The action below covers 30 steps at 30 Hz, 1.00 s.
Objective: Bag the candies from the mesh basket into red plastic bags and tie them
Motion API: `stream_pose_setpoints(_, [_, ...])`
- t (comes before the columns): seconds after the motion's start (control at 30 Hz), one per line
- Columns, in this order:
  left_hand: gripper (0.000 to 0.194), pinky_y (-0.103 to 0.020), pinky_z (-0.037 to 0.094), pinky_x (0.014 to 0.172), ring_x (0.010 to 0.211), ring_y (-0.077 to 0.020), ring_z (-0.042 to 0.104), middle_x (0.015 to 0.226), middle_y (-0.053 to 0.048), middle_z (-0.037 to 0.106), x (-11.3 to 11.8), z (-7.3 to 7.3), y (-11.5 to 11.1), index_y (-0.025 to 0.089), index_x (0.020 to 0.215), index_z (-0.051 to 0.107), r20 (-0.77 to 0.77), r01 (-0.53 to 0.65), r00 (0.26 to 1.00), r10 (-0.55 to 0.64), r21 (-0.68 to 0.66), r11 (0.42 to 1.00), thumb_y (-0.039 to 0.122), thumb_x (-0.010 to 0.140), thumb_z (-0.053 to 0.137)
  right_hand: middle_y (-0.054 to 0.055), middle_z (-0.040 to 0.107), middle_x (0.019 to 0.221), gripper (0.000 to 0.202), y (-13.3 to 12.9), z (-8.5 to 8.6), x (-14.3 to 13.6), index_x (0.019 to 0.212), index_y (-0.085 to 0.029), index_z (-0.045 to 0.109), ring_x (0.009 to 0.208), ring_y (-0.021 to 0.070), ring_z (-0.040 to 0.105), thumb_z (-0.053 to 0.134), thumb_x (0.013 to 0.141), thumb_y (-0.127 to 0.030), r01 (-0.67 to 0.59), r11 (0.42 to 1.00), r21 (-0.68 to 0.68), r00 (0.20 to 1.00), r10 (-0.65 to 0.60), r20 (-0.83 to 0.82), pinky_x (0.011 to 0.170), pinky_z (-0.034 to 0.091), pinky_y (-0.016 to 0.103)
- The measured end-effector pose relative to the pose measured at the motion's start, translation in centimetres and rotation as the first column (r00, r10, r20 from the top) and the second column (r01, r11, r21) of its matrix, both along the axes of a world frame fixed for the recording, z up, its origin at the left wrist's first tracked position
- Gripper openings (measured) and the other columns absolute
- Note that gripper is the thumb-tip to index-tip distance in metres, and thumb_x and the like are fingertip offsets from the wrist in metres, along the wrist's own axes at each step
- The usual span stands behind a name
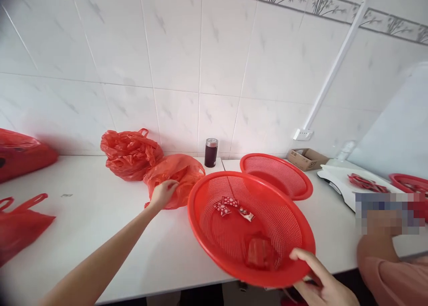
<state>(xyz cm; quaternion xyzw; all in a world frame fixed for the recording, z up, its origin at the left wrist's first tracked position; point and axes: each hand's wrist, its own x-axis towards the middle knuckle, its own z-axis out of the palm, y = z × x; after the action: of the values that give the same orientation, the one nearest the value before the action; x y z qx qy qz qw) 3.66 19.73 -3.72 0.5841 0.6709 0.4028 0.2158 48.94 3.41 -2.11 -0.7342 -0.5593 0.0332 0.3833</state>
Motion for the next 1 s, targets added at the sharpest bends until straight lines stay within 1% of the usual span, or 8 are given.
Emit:
stream_pose_setpoints(0.13, [0.042,-0.033,0.049,0.088,0.101,-0.0232,0.064,0.113,-0.011,0.068,-1.0,2.2,-2.3,0.016,0.111,0.062,0.206,-0.069,0.977,0.045,0.109,0.992,0.046,0.088,0.043,0.001,0.073,0.081,0.038,1.1,-2.8,-4.0,0.094,-0.036,0.068,0.051,0.0228,0.065,0.063,0.063,-0.056,-0.099,0.981,-0.168,0.995,0.093,-0.040,0.050,0.050,0.031])
stream_pose_setpoints(0.27, [0.055,-0.030,0.054,0.072,0.084,-0.0211,0.068,0.098,-0.010,0.071,-1.9,3.6,-7.1,0.015,0.118,0.058,0.429,-0.060,0.903,0.003,0.120,0.991,0.057,0.083,0.049,0.004,0.074,0.081,0.067,1.6,-3.9,-6.3,0.131,-0.035,0.052,0.076,0.0293,0.071,0.060,0.069,-0.060,-0.143,0.975,-0.168,0.982,0.119,-0.145,0.056,0.053,0.033])
stream_pose_setpoints(0.4, [0.055,-0.030,0.055,0.066,0.073,-0.0192,0.068,0.088,-0.006,0.070,-2.1,2.8,-12.1,0.017,0.113,0.059,0.754,-0.086,0.656,0.038,0.025,0.996,0.052,0.071,0.069,0.004,0.074,0.084,0.090,-1.4,-0.9,-9.5,0.147,-0.032,0.028,0.069,0.0261,0.071,0.065,0.070,-0.060,-0.355,0.911,-0.208,0.857,0.229,-0.461,0.066,0.058,0.037])
stream_pose_setpoints(0.5, [0.045,-0.027,0.054,0.067,0.072,-0.0157,0.066,0.087,-0.002,0.069,-0.6,1.8,-14.5,0.020,0.106,0.060,0.842,-0.019,0.539,0.025,-0.018,1.000,0.046,0.071,0.072,0.008,0.073,0.090,0.061,-3.5,3.0,-15.4,0.134,-0.028,0.049,0.076,0.0242,0.071,0.059,0.080,-0.055,-0.543,0.836,-0.077,0.704,0.403,-0.585,0.072,0.058,0.035])
stream_pose_setpoints(0.6, [0.034,-0.021,0.050,0.059,0.062,-0.0095,0.061,0.079,0.002,0.064,1.6,1.7,-16.1,0.021,0.099,0.061,0.872,0.159,0.487,-0.054,-0.027,0.987,0.040,0.072,0.073,0.007,0.071,0.096,0.027,-3.2,4.4,-23.0,0.103,-0.026,0.065,0.090,0.0217,0.067,0.046,0.092,-0.042,-0.760,0.650,0.017,0.590,0.701,-0.400,0.083,0.053,0.032])
stream_pose_setpoints(0.77, [0.028,-0.022,0.049,0.056,0.060,-0.0099,0.059,0.076,0.003,0.061,-0.3,2.7,-18.4,0.023,0.086,0.059,0.901,0.295,0.430,-0.055,-0.083,0.952,0.039,0.070,0.074,0.008,0.070,0.086,0.021,0.5,0.2,-28.3,0.096,-0.019,0.065,0.076,0.0210,0.065,0.048,0.085,-0.015,-0.781,0.501,-0.373,0.535,0.845,0.012,0.067,0.046,0.028])
stream_pose_setpoints(0.87, [0.030,-0.024,0.050,0.057,0.064,-0.0125,0.061,0.081,0.004,0.064,-4.7,2.6,-19.0,0.026,0.082,0.056,0.891,0.186,0.450,0.056,-0.155,0.970,0.041,0.065,0.076,0.009,0.071,0.101,0.038,1.9,-1.6,-26.4,0.113,-0.021,0.063,0.092,0.0264,0.065,0.061,0.076,-0.016,-0.717,0.508,-0.478,0.515,0.847,0.128,0.078,0.045,0.032])
stream_pose_setpoints(1.0, [0.034,-0.018,0.050,0.061,0.075,-0.0113,0.060,0.092,0.006,0.064,-8.2,1.7,-18.3,0.025,0.075,0.056,0.842,-0.114,0.510,0.178,-0.139,0.984,0.034,0.056,0.082,0.008,0.070,0.105,0.062,2.3,-1.2,-24.1,0.136,-0.025,0.047,0.097,0.0289,0.064,0.064,0.076,-0.022,-0.665,0.581,-0.469,0.570,0.801,0.183,0.084,0.044,0.037])
